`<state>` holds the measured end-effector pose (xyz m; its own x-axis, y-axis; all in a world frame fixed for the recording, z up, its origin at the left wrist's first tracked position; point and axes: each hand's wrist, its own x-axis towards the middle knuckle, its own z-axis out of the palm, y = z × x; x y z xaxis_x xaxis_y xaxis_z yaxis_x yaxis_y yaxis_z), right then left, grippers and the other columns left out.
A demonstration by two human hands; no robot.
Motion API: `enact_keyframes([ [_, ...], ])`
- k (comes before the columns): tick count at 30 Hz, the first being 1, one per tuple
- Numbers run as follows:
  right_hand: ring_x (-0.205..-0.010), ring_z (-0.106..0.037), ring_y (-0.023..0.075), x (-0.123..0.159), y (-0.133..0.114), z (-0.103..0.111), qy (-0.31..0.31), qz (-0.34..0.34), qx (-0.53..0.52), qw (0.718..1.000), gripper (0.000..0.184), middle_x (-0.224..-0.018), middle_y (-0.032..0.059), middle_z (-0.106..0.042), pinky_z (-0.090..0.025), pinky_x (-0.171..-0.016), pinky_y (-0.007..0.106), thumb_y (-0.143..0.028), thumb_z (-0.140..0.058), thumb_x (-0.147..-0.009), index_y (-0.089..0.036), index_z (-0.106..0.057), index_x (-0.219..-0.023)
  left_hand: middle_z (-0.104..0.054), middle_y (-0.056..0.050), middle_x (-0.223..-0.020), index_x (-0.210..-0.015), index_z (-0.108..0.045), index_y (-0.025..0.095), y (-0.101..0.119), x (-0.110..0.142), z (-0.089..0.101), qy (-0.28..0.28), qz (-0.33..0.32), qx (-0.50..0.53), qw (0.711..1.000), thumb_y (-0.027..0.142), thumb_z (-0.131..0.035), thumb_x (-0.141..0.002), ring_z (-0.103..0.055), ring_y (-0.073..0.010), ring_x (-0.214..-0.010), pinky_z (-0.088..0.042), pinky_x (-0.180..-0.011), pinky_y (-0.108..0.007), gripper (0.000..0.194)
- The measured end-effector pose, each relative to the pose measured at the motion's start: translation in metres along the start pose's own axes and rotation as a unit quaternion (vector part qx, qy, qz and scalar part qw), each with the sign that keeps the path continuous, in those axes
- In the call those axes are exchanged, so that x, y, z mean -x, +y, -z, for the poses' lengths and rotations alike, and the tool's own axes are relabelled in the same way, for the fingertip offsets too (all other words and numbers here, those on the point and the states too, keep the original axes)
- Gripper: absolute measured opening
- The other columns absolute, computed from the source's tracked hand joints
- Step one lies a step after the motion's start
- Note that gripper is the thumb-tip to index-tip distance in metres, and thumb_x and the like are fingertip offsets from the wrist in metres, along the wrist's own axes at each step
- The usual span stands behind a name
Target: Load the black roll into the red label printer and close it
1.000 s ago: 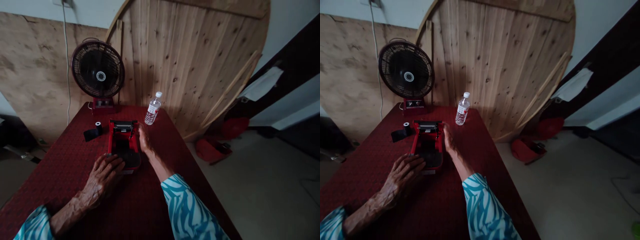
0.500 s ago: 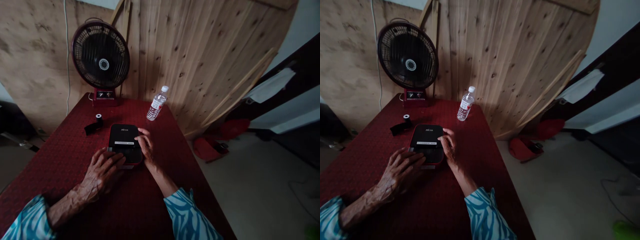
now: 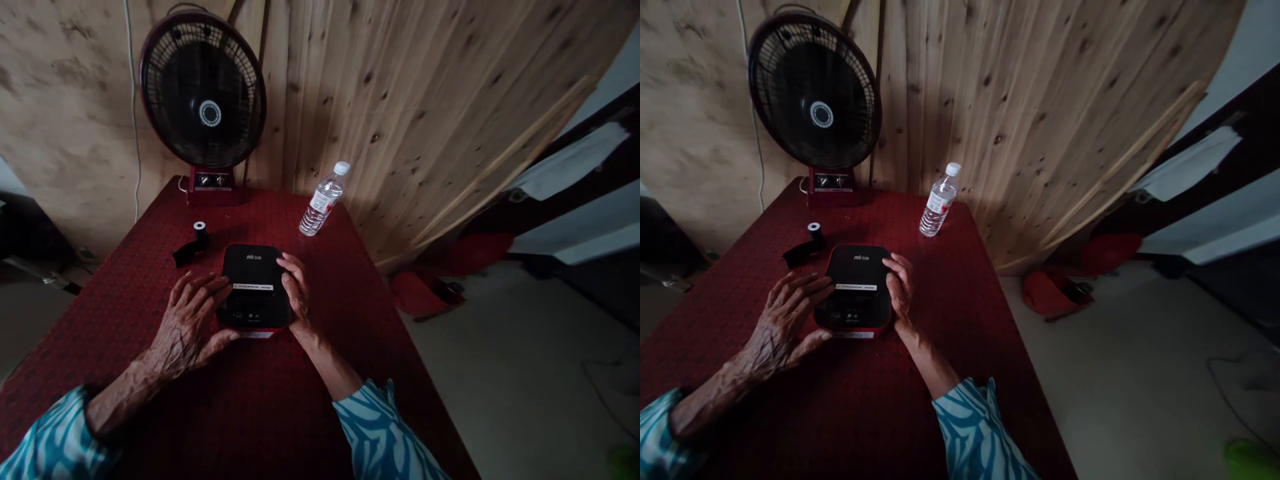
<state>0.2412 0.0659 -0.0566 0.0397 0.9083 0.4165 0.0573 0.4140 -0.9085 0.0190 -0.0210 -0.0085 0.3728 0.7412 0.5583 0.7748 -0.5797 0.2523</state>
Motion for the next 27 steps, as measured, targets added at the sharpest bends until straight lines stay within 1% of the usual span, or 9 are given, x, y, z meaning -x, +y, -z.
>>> enact_keyframes([
  [2, -0.128, -0.051, 0.021, 0.002, 0.005, -0.002, 0.009, -0.008, -0.005, 1.0, 0.028, -0.131, 0.0031, -0.059, -0.036, -0.113, 0.043, -0.041, -0.049, -0.089, -0.029, -0.066, -0.109, -0.061, -0.011, -0.133, -0.133, -0.054, 0.024, 0.0, 0.0, 0.001, -0.003, 0.04, 0.057, 0.998, 0.048, -0.055, -0.091, -0.053, -0.0311, -0.126, -0.032, -0.112, -0.052, 0.048],
  [5, -0.121, -0.057, 0.0233, 0.004, 0.016, -0.009, 0.042, -0.062, -0.036, 0.997, 0.04, -0.128, 0.005, -0.063, -0.044, -0.105, 0.044, -0.05, -0.043, -0.09, -0.028, -0.06, -0.118, -0.059, -0.011, -0.135, -0.131, -0.055, 0.024, 0.002, 0.0, 0.004, 0.011, 0.185, 0.183, 0.966, 0.047, -0.05, -0.094, -0.054, -0.0291, -0.125, -0.044, -0.104, -0.046, 0.043],
  [8, -0.112, -0.062, 0.0261, 0.006, 0.027, -0.018, 0.074, -0.125, -0.065, 0.987, 0.046, -0.121, 0.0065, -0.067, -0.049, -0.095, 0.046, -0.055, -0.042, -0.089, -0.027, -0.057, -0.122, -0.064, -0.011, -0.127, -0.132, -0.053, 0.022, 0.003, -0.003, 0.005, 0.031, 0.345, 0.318, 0.882, 0.051, -0.053, -0.091, -0.06, -0.0296, -0.118, -0.049, -0.098, -0.044, 0.05],
  [10, -0.11, -0.062, 0.0269, 0.005, 0.031, -0.02, 0.085, -0.144, -0.068, 0.984, 0.044, -0.119, 0.0068, -0.068, -0.05, -0.094, 0.047, -0.054, -0.044, -0.088, -0.027, -0.059, -0.118, -0.067, -0.01, -0.122, -0.131, -0.053, 0.022, 0.002, -0.007, 0.004, 0.018, 0.404, 0.384, 0.83, 0.053, -0.058, -0.087, -0.062, -0.0294, -0.114, -0.05, -0.096, -0.042, 0.054],
  [12, -0.11, -0.062, 0.027, 0.005, 0.031, -0.02, 0.078, -0.153, -0.077, 0.982, 0.041, -0.118, 0.0067, -0.069, -0.05, -0.094, 0.048, -0.053, -0.047, -0.087, -0.027, -0.061, -0.114, -0.067, -0.009, -0.119, -0.131, -0.053, 0.021, 0.001, -0.012, 0.002, -0.001, 0.428, 0.417, 0.802, 0.051, -0.063, -0.083, -0.063, -0.0294, -0.112, -0.051, -0.095, -0.041, 0.058],
  [14, -0.107, -0.063, 0.0266, 0.005, 0.029, -0.018, 0.062, -0.156, -0.092, 0.982, 0.04, -0.117, 0.0063, -0.07, -0.051, -0.093, 0.047, -0.052, -0.048, -0.086, -0.027, -0.062, -0.114, -0.067, -0.01, -0.116, -0.132, -0.051, 0.019, -0.001, -0.017, 0.0, -0.01, 0.437, 0.429, 0.79, 0.049, -0.066, -0.079, -0.063, -0.0294, -0.11, -0.051, -0.093, -0.041, 0.064],
  [19, -0.104, -0.064, 0.0243, 0.007, 0.023, -0.014, 0.034, -0.148, -0.093, 0.984, 0.04, -0.117, 0.0054, -0.069, -0.051, -0.091, 0.043, -0.05, -0.045, -0.089, -0.026, -0.06, -0.117, -0.064, -0.01, -0.117, -0.135, -0.05, 0.018, -0.004, -0.024, 0.003, -0.028, 0.444, 0.427, 0.787, 0.047, -0.07, -0.073, -0.063, -0.0297, -0.109, -0.05, -0.092, -0.043, 0.072],
  [23, -0.099, -0.065, 0.0237, 0.006, 0.018, -0.016, 0.051, -0.172, -0.113, 0.977, 0.038, -0.111, 0.0052, -0.071, -0.052, -0.089, 0.041, -0.049, -0.049, -0.087, -0.025, -0.062, -0.113, -0.065, -0.01, -0.121, -0.139, -0.048, 0.022, -0.008, -0.026, 0.009, -0.073, 0.432, 0.418, 0.796, 0.045, -0.07, -0.076, -0.063, -0.0304, -0.113, -0.051, -0.093, -0.043, 0.07],
  [27, -0.1, -0.065, 0.0233, 0.007, 0.018, -0.017, 0.066, -0.19, -0.142, 0.969, 0.037, -0.111, 0.005, -0.071, -0.052, -0.091, 0.042, -0.048, -0.054, -0.084, -0.024, -0.062, -0.111, -0.062, -0.012, -0.132, -0.14, -0.048, 0.027, -0.011, -0.026, 0.009, -0.082, 0.412, 0.466, 0.778, 0.039, -0.071, -0.078, -0.064, -0.0311, -0.112, -0.053, -0.091, -0.044, 0.067],
])
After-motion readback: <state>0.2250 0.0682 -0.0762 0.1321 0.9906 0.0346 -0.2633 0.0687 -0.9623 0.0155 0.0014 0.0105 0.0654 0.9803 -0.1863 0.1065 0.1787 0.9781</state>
